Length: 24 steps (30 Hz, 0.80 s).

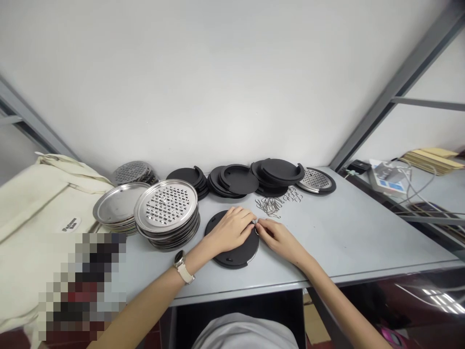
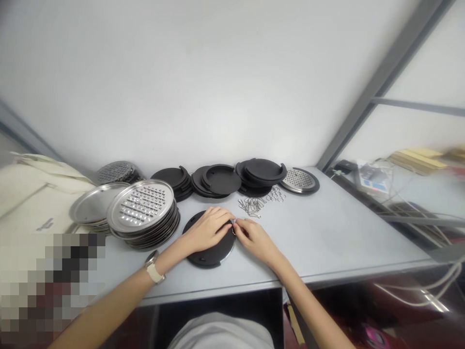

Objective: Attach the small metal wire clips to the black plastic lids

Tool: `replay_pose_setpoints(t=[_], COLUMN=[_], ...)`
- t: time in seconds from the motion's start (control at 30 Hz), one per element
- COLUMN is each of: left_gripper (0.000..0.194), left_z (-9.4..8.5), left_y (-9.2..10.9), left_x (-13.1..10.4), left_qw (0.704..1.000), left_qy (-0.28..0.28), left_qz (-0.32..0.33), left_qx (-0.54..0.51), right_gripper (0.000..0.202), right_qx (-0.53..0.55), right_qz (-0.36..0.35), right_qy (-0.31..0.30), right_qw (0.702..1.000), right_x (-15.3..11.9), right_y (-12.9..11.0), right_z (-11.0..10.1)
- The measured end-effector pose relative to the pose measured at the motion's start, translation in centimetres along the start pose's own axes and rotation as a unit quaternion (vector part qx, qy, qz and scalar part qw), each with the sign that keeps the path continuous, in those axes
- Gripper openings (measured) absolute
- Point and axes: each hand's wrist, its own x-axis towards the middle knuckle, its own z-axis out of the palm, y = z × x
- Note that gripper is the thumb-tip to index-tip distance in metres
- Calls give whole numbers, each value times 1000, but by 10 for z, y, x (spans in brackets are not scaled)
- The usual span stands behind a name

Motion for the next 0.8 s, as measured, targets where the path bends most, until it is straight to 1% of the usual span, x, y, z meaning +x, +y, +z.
replay_pose_setpoints(t=[0.1,0.37,0.8], left_gripper=[16,15,15], left_z=[-1,1,1], left_y=[1,0,1], left_x=[0,0,-1], left_qw=[1000,1000,1000], left_qy=[-4,7,8], left_qz=[2,-12,-4], left_qx=[0,-6,2], right_gripper=[31,36,29], right_qx=[-1,7,-9], right_qz=[-1,7,-10], right_qy=[0,-5,-2], right_qw=[1000,1000,1000], right_x=[0,0,-4], right_y=[0,-4,-2], right_z=[0,-3,-1])
